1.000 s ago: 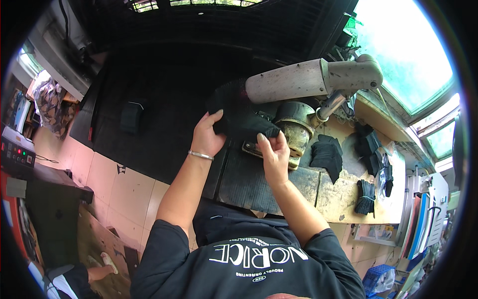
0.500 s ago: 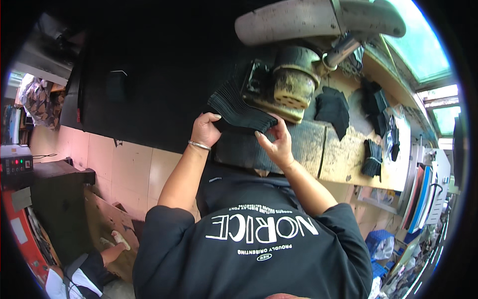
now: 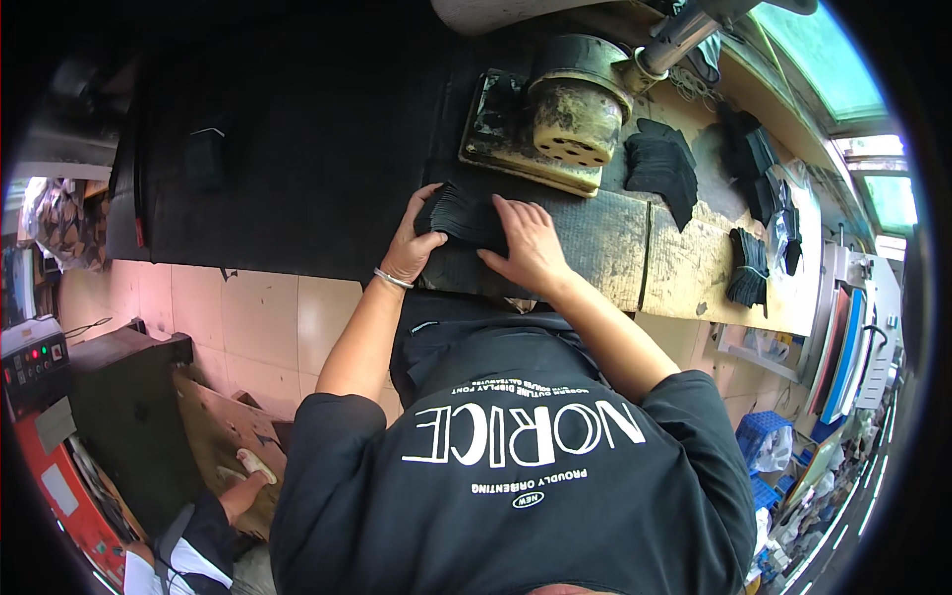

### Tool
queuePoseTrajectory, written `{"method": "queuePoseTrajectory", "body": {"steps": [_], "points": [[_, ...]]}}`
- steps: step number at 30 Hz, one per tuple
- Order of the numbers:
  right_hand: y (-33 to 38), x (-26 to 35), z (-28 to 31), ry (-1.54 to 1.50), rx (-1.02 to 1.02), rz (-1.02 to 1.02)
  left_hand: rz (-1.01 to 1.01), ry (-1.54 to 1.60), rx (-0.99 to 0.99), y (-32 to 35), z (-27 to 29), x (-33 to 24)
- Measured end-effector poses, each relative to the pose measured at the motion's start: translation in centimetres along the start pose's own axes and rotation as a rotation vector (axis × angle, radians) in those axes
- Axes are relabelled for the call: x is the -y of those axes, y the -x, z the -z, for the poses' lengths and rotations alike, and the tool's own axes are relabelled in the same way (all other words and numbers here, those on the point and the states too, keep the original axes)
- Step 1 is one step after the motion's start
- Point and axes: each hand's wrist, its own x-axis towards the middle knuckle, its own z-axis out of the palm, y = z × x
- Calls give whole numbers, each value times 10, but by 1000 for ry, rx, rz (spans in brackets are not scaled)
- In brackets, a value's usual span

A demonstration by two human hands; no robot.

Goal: Manually feed and grind the edges of black shoe upper components using a specialized industrial machine.

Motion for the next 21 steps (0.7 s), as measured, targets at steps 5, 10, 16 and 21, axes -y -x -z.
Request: {"method": "queuePoseTrajectory", "body": {"steps": [5, 10, 16, 21], "points": [[-9, 10, -10, -14, 84, -120, -28, -40, -7, -11, -11, 6], [-13, 3, 8, -484, 249, -156, 51, -223, 20, 7, -2, -13], [-3, 10, 2, -777, 207, -199, 183, 46, -76, 10, -23, -32], [20, -35, 34, -528, -64, -180, 271, 21, -386, 4, 68, -56]]}}
